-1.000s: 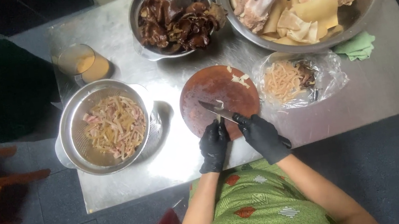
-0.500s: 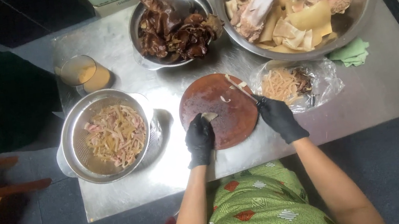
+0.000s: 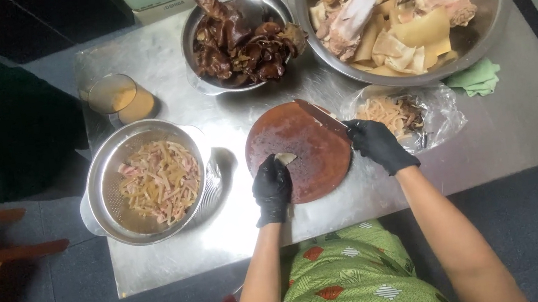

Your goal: Slicing pieces of meat or skin on a wooden cutting board using a knife in a food preparation area.

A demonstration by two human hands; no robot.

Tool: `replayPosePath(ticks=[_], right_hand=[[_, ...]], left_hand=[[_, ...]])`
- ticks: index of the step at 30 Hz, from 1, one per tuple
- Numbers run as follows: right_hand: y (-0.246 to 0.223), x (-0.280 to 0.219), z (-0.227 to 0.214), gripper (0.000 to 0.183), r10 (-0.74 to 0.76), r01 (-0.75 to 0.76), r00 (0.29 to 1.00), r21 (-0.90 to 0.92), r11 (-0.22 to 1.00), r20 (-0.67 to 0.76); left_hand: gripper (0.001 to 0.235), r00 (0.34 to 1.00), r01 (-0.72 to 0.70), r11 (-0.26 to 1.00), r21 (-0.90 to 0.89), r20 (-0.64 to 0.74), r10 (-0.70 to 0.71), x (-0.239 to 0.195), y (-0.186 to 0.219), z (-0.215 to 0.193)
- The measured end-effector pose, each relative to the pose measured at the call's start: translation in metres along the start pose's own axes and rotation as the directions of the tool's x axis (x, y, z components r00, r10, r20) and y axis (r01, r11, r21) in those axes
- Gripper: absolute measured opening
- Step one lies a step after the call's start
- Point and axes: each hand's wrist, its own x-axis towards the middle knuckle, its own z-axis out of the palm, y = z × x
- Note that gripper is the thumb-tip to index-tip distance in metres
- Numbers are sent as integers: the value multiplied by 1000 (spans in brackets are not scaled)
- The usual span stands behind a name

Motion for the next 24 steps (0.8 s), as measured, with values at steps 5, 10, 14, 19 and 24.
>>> replayPosePath(ticks=[5, 10, 14, 19, 24], right_hand=[[5, 7, 11, 38, -80, 80, 997, 196, 977, -10], [-20, -29, 19, 41, -33, 45, 998, 240, 970, -55], [-86, -86, 15, 40, 62, -61, 998, -45, 997, 18], [2, -49, 89, 41, -57, 64, 998, -232, 971, 34], [17, -40, 110, 51, -73, 71, 997, -342, 937, 9]], left_hand=[[38, 875, 362, 931, 51, 326, -358, 17, 17, -26], [30, 963, 136, 990, -34, 238, -124, 21, -24, -9], [23, 943, -311, 878, 365, 237, 235, 19, -39, 9], [27, 896, -272, 953, 130, 395, 201, 0, -61, 22], [31, 815, -492, 857, 150, 426, 393, -2, -68, 30]])
